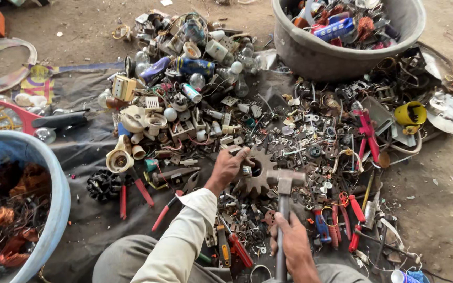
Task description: The person uses a hammer and a small tool to knock pieces off a large metal gear while sitting on a tarp surrounded by scrap materials. They then pick up and handle various electrical components from a pile.
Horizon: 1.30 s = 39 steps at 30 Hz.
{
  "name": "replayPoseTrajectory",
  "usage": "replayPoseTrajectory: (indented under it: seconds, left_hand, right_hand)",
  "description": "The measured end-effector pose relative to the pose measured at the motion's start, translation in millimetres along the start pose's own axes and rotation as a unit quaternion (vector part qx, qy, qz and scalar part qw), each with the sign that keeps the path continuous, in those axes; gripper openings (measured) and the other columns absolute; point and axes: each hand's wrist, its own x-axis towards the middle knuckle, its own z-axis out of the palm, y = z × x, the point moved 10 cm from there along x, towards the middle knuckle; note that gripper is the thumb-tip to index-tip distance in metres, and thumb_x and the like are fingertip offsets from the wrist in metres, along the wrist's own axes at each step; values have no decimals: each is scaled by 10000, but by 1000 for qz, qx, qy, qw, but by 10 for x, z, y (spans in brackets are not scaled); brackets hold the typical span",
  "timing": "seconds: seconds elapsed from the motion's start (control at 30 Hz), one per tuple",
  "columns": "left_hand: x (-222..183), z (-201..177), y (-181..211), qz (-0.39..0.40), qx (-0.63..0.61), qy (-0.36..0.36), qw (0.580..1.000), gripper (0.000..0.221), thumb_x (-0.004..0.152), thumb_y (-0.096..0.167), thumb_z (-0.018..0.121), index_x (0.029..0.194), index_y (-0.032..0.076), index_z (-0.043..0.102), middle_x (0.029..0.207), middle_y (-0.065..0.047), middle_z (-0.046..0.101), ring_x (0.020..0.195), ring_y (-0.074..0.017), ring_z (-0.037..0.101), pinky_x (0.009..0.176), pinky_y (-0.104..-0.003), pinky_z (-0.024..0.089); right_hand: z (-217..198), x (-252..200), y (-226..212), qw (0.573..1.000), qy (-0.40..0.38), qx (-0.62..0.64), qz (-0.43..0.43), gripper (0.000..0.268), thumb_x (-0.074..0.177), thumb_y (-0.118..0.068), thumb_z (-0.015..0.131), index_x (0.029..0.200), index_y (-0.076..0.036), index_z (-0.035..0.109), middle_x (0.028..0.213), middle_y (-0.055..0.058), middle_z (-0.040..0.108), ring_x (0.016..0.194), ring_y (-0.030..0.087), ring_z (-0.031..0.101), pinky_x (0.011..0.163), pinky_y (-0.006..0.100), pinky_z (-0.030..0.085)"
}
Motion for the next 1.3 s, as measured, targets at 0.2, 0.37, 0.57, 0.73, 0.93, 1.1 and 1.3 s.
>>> replayPoseTrajectory:
  seconds: [0.2,0.37,0.57,0.73,0.93,1.1,1.3]
  left_hand:
    - [-98,-52,144,10,317,-39,947,302,853,234,770,1116,90,730,1028,-77,685,857,-218,685,797,-355,574]
    - [-219,195,51,61,413,-98,903,292,841,147,779,1131,125,760,1089,-106,713,939,-253,683,884,-384,552]
    - [-394,64,-54,-50,344,-79,934,278,925,308,743,1059,65,755,991,-154,729,870,-322,693,796,-445,549]
    - [-431,16,-39,57,352,-42,933,289,893,299,765,1053,58,773,990,-171,703,871,-319,686,804,-430,538]
    - [-374,-30,-77,41,301,-44,952,278,885,317,784,1046,91,801,917,-113,718,776,-257,676,730,-416,547]
    - [-286,-239,-126,-54,41,7,998,202,956,296,734,927,97,708,823,-79,696,653,-147,628,591,-362,545]
    - [-257,-121,161,123,-160,15,979,215,942,284,724,867,86,686,801,-33,712,680,-104,671,631,-261,608]
  right_hand:
    - [-9,233,163,993,8,96,69,235,991,-308,568,1137,-125,543,649,15,491,432,134,469,346,309,409]
    - [88,243,166,991,-15,103,83,217,999,-291,577,1079,-92,538,648,13,504,424,128,472,353,314,433]
    - [84,220,179,990,-26,103,90,208,1005,-282,581,998,-86,512,639,25,510,418,135,483,353,311,436]
    - [104,193,162,990,-24,103,91,201,999,-278,591,979,-93,515,640,27,512,420,136,485,354,310,437]
    - [111,189,152,990,-27,104,89,201,999,-275,596,969,-99,505,640,25,509,422,134,484,355,307,435]
    - [122,219,171,990,-33,105,87,210,1001,-279,595,965,-92,507,642,26,505,430,140,487,365,312,437]
    - [130,219,174,988,-29,115,96,171,982,-274,601,972,-119,528,636,22,492,424,148,476,358,329,426]
